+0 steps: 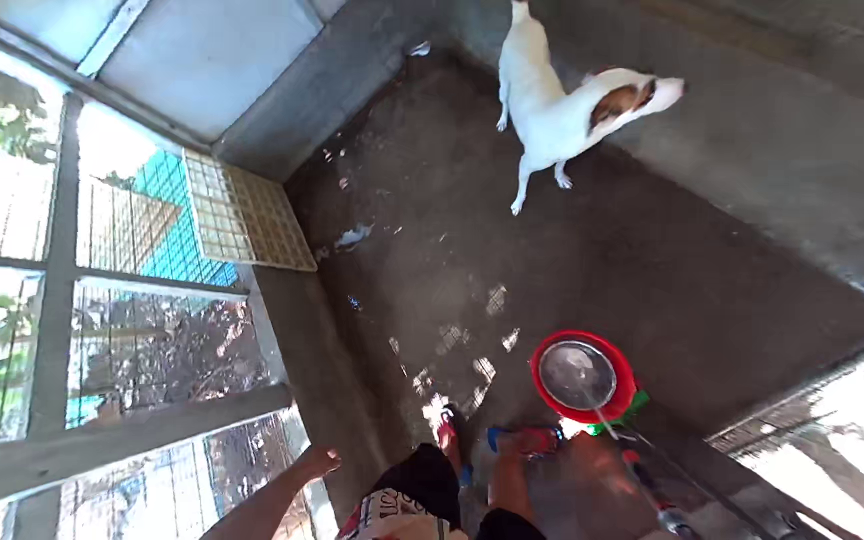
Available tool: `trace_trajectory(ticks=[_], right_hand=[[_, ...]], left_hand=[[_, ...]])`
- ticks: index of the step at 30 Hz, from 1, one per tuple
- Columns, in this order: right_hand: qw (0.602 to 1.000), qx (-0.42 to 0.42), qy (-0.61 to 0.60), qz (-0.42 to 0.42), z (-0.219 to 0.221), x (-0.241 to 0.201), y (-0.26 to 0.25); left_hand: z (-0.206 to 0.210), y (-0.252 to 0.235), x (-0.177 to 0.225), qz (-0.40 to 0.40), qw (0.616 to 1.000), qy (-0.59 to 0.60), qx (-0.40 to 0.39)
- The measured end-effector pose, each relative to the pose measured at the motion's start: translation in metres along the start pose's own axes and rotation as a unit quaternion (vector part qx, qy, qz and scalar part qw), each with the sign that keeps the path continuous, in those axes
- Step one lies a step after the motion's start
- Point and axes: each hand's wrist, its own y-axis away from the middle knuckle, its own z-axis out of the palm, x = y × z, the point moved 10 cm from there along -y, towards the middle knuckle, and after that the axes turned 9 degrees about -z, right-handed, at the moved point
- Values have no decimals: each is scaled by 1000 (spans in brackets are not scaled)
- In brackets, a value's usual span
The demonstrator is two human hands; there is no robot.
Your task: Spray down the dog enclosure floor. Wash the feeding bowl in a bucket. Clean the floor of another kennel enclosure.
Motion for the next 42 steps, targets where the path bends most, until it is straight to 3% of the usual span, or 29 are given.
trace_trajectory(ticks=[1, 2, 4, 6, 7, 11, 13, 17, 21, 24, 29, 34, 42], right_hand=[[998, 8, 38, -46, 17, 21, -38], [985, 71, 72, -137, 37, 52, -82], [874, 332, 88, -344, 72, 115, -153], [953, 170, 77, -240, 97, 113, -175], [959, 149, 80, -225, 108, 90, -167], [938, 162, 30, -305, 154, -19, -114], [939, 158, 35, -305, 174, -47, -100], [935, 201, 67, -284, 186, -66, -97], [929, 224, 103, -277, 169, -81, -74], [924, 230, 90, -292, 156, -80, -65], [923, 212, 105, -304, 144, -79, -53], [925, 211, 104, -300, 137, -74, -60], [918, 226, 70, -318, 128, -76, -65]], left_hand=[[16, -4, 2, 9, 1000, 3, -11], [31, -9, 4, 20, 999, 15, -23], [54, -24, 10, 48, 996, 73, -34], [60, -33, 19, 84, 987, 135, -22], [64, -34, 20, 102, 982, 159, -12], [72, -26, -2, 129, 970, 205, 2], [81, -30, -31, 127, 970, 208, 8], [101, -48, -105, 128, 963, 233, 35], [120, -41, -179, 55, 932, 351, 66], [148, -29, -207, 7, 916, 394, 76], [217, -6, -184, -9, 892, 449, 44], [267, 7, -146, 18, 905, 425, 28], [330, 37, -156, -16, 879, 473, 54]])
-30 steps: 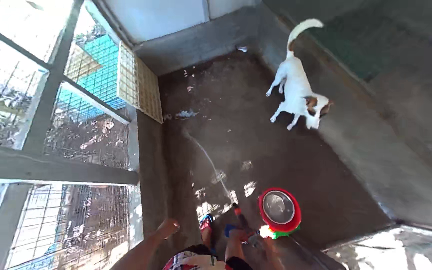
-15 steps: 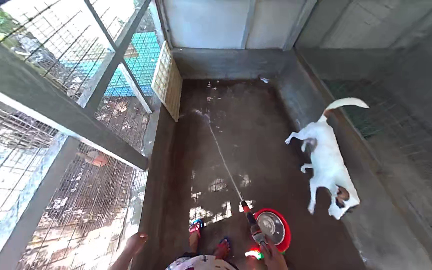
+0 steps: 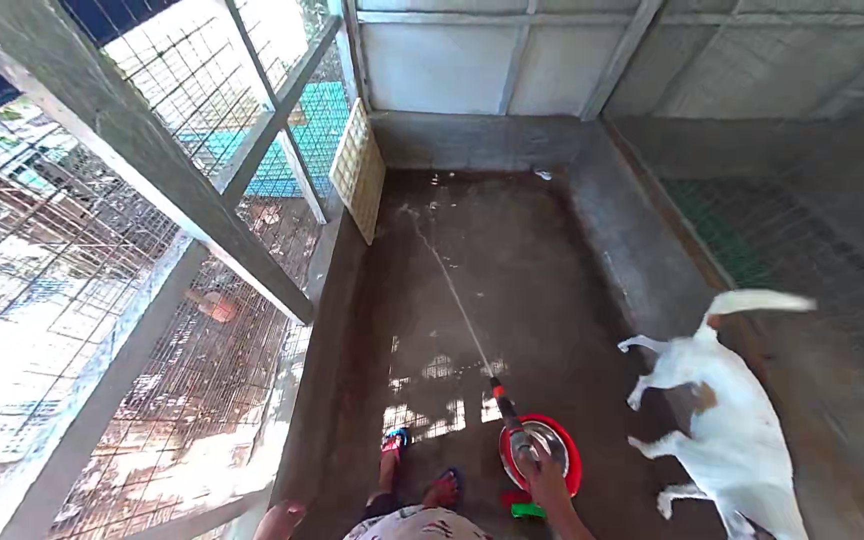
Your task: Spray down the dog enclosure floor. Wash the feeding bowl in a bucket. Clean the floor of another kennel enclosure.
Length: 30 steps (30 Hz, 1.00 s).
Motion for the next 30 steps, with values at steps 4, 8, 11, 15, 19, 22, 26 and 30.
trace_trajectory(ticks=[4, 8, 11, 15, 19, 22, 26, 30], right_hand=[[1000, -1, 21, -1, 2, -2, 4], [999, -2, 35, 1, 2, -7, 9], [1000, 7, 26, -7, 3, -5, 9], [1000, 23, 13, -14, 0, -2, 11], [999, 26, 20, -14, -1, -2, 13], [999, 25, 27, -10, 0, -5, 16], [999, 24, 32, -18, 3, -14, 19], [998, 23, 46, -23, 7, -17, 22]], left_hand=[[21, 2, -36, -11, 1000, -9, -17], [29, 1, -48, -9, 1000, -4, -7], [26, 8, -41, -12, 1000, 18, 4], [19, 18, -28, -7, 999, 32, 11], [14, 18, -23, -1, 999, 34, 15], [15, 20, -24, 3, 999, 28, 15], [19, 14, -34, 12, 999, 32, 17], [24, 5, -44, 13, 999, 26, 18]])
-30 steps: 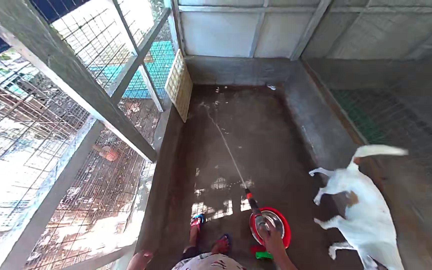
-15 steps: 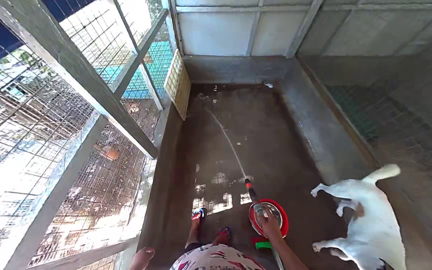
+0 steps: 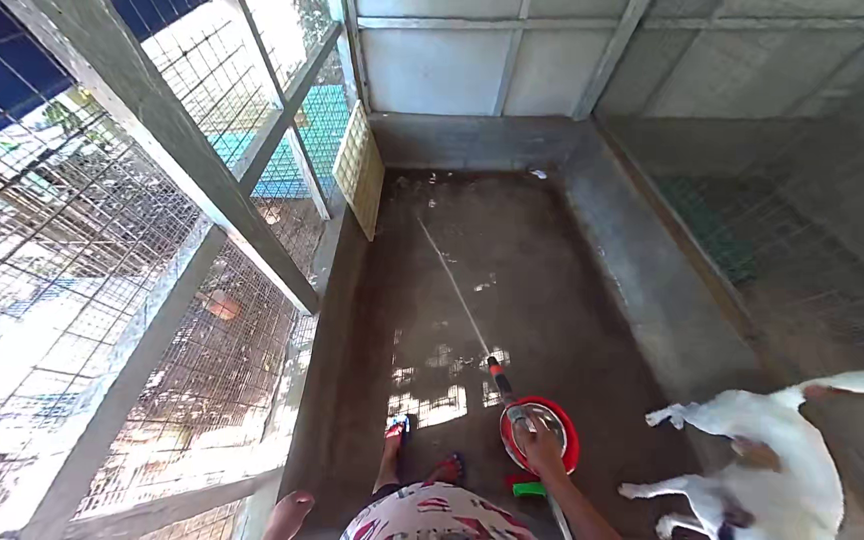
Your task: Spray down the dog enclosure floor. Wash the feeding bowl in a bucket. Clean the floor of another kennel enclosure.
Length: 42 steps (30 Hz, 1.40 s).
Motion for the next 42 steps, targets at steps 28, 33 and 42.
trace_trajectory(ticks=[28, 33, 42], right_hand=[[993, -117, 6, -9, 57, -1, 14], [994, -113, -2, -8, 62, 3, 12], [996, -91, -22, -11, 56, 0, 14]], left_hand=[[-3, 9, -15, -2, 1000, -6, -6], [-1, 18, -12, -9, 1000, -6, -7], [6, 19, -12, -8, 1000, -14, -11]])
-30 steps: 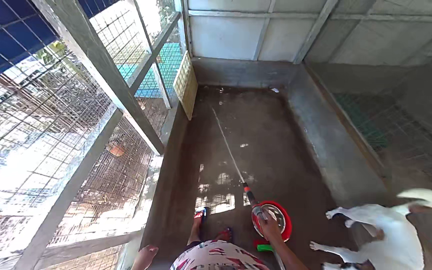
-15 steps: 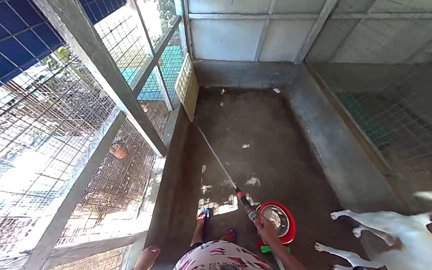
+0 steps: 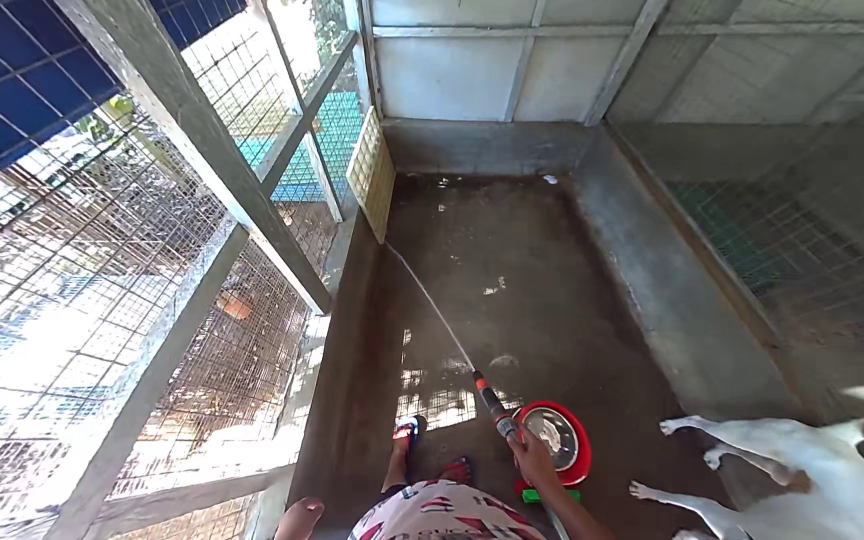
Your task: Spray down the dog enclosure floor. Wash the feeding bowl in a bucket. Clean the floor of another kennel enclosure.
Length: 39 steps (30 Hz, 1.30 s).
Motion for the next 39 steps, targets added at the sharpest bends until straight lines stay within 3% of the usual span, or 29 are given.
trace_trajectory(ticks=[39], right_hand=[[998, 31, -48, 6, 2, 4, 2]], left_hand=[[-2, -7, 11, 18, 1000, -19, 0]])
